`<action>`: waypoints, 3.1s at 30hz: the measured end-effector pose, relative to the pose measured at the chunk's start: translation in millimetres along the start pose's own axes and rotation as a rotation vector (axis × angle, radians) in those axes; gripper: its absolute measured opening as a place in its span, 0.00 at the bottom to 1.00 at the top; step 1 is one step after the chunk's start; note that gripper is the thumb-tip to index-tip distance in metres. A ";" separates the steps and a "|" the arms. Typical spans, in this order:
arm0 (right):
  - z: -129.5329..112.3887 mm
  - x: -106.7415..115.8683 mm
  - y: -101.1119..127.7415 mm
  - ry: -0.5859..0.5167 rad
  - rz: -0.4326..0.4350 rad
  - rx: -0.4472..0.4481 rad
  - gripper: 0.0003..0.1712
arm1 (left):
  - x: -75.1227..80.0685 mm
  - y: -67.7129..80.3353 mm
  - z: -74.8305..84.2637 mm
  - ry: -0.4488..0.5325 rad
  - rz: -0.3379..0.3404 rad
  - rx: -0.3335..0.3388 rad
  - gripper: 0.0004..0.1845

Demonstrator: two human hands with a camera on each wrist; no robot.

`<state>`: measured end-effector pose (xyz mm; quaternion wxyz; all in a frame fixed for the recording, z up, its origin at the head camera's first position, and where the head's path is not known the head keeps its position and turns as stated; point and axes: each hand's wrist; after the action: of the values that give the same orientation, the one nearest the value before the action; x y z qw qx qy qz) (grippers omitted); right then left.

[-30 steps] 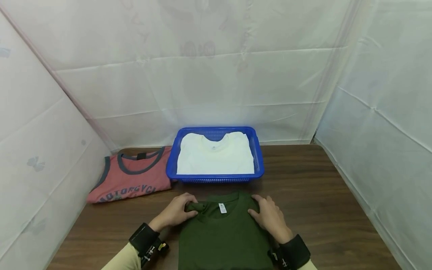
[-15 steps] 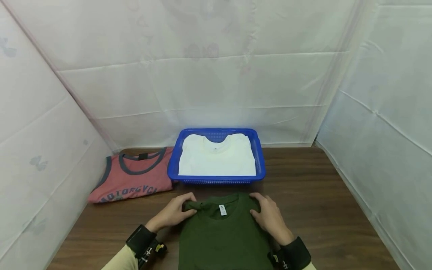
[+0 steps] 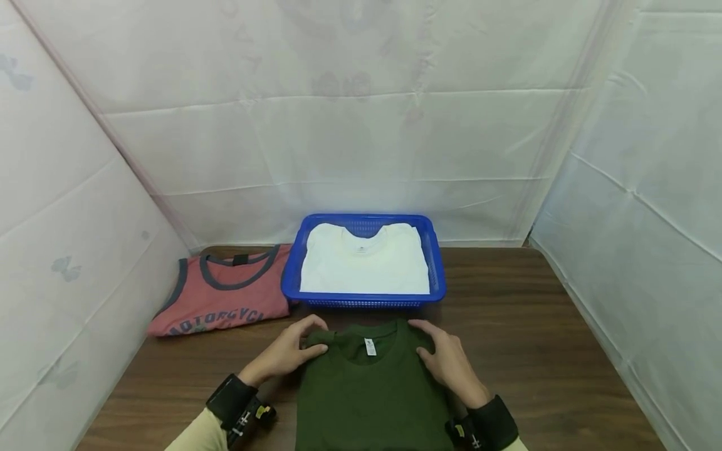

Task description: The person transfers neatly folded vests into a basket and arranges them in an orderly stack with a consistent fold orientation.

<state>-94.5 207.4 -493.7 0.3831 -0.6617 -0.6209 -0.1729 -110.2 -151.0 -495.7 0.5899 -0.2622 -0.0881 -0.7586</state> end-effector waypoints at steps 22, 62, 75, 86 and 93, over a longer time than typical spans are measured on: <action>-3.3 6.1 -1.2 -0.046 -0.154 0.078 0.18 | 13.3 7.8 0.4 0.213 0.109 0.202 0.21; 3.1 -0.2 -8.9 -0.025 -0.197 0.099 0.23 | 19.9 9.8 -12.8 0.242 0.032 0.238 0.15; -2.4 17.1 -1.3 -0.064 -0.079 0.207 0.14 | 26.6 15.5 -3.6 0.247 0.056 -0.081 0.13; -24.1 41.2 0.6 -0.116 0.083 0.356 0.18 | 42.5 17.1 25.2 0.271 0.120 -0.079 0.09; -34.7 51.8 -4.9 -0.136 0.202 0.426 0.20 | 51.1 13.4 41.3 0.273 0.185 -0.100 0.08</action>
<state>-81.8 217.7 -433.4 0.4868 -0.6349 -0.5982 0.0459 -94.0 -179.9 -437.4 0.6497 -0.1928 0.0551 -0.7332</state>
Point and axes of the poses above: each hand's wrist, its own y-axis away from the middle knuckle, its own x-axis out of the back of the hand, z = x × y, and after that the axes turned 15 degrees about z, right-handed
